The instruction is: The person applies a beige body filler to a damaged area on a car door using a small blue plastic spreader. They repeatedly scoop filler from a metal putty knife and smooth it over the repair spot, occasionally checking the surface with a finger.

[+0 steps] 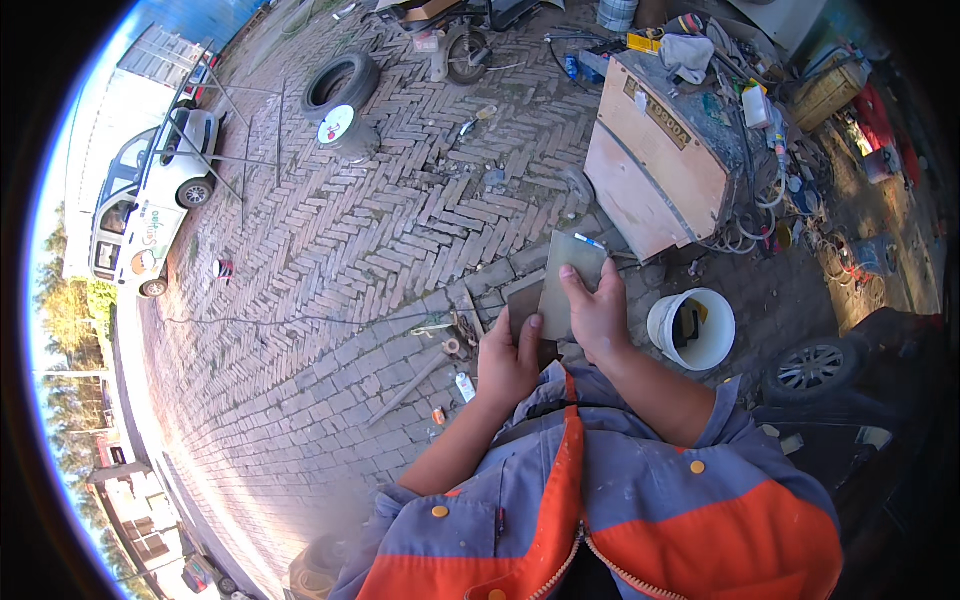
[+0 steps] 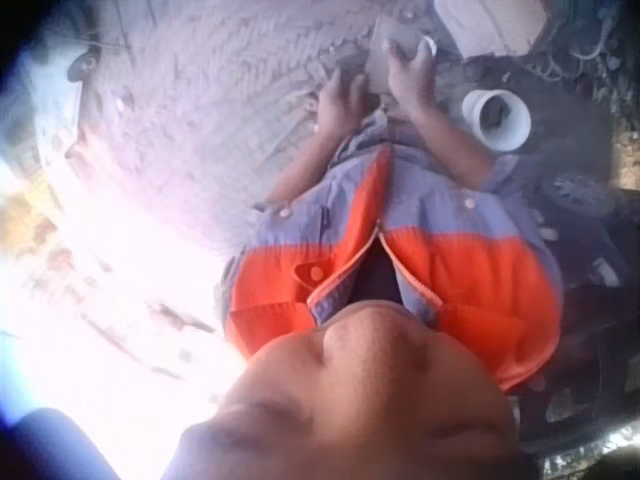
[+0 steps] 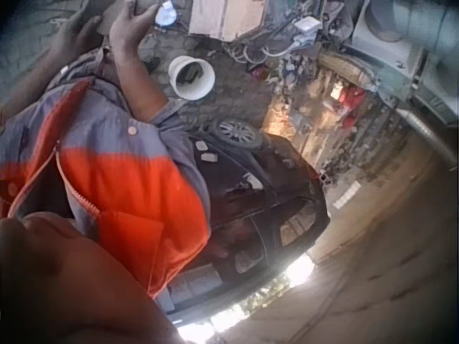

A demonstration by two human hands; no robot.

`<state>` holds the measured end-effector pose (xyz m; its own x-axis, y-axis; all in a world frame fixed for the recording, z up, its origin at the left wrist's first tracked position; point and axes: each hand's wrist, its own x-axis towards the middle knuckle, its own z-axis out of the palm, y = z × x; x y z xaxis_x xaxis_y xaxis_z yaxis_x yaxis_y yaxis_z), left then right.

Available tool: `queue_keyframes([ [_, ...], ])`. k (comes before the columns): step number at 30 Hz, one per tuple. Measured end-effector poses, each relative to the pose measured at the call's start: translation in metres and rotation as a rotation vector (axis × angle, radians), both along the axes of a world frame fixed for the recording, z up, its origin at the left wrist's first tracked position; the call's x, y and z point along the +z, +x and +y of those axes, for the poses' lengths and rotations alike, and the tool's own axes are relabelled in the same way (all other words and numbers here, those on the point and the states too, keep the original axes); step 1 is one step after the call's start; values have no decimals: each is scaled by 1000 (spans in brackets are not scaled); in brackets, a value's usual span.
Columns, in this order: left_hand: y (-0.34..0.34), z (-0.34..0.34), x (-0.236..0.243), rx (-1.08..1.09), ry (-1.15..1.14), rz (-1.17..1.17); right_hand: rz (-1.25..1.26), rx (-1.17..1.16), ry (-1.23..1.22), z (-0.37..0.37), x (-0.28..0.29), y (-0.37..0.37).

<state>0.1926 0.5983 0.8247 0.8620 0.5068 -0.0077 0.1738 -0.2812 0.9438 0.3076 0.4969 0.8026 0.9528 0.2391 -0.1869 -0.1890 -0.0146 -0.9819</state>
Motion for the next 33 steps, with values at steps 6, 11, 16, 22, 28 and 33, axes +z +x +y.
queue_keyframes([
  [6,-11,28,35,-423,152,444,-161,491,161,8,37,18],
  [11,-24,53,29,-165,-355,234,-164,335,397,5,37,43],
  [16,-25,60,26,-37,-554,220,197,809,186,-17,23,42],
  [22,-5,39,14,12,-170,265,-644,376,-181,-6,47,0],
  [28,17,18,28,-156,-250,142,-344,674,-979,-61,-29,41],
  [33,58,-1,3,-193,-381,325,117,176,19,-88,-37,44],
])
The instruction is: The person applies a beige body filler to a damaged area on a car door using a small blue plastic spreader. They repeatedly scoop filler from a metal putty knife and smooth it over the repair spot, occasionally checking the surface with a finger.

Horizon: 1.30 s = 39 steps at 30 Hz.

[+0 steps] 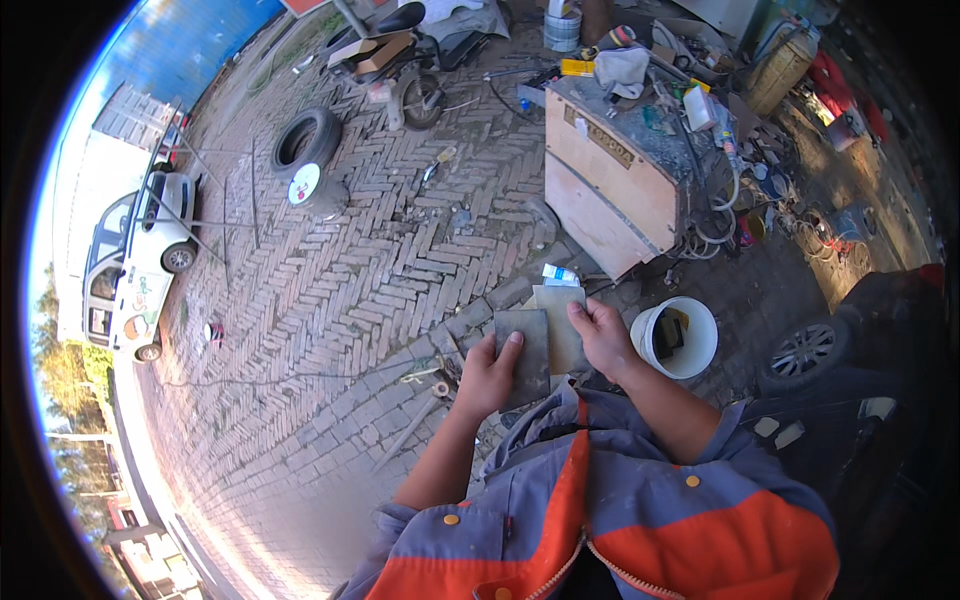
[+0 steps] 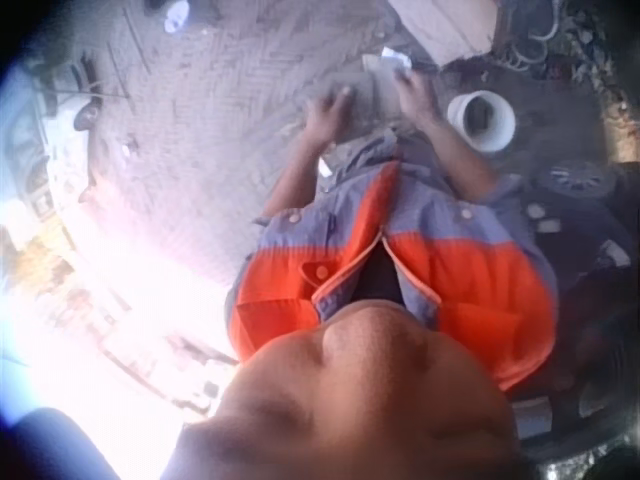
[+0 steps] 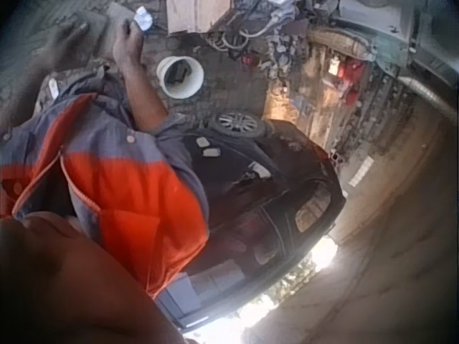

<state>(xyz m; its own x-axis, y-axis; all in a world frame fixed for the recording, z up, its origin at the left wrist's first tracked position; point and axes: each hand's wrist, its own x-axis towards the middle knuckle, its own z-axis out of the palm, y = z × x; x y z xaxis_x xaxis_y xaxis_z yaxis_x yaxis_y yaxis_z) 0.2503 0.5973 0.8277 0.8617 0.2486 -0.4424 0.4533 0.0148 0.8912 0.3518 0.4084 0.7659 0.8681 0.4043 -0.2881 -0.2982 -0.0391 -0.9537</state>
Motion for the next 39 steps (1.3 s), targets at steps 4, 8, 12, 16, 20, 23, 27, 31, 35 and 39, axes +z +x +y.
queue_keyframes([
  [4,40,-48,-50,79,-99,-10,139,-83,159,-19,3,-5],
  [8,104,-86,-61,130,-128,14,349,55,-14,-75,8,2],
  [12,217,-131,-41,175,-6,59,394,58,-5,-145,-56,-3],
  [16,340,-115,-86,33,147,49,416,-122,-93,-200,-107,-13],
  [20,420,-145,-72,69,-81,-53,439,-316,-250,-261,-152,-42],
  [23,430,-149,-115,128,199,-125,451,-407,-305,-285,-180,-66],
  [27,348,-167,-186,-92,838,-239,546,-551,-369,-293,-221,-96],
  [31,218,-155,-277,-812,713,229,605,-593,-461,-296,-252,-105],
  [35,106,-172,-338,-1104,698,533,715,-543,-659,-302,-290,-112],
  [39,116,-233,-439,-1012,524,541,880,-693,-489,-255,-357,-170],
])
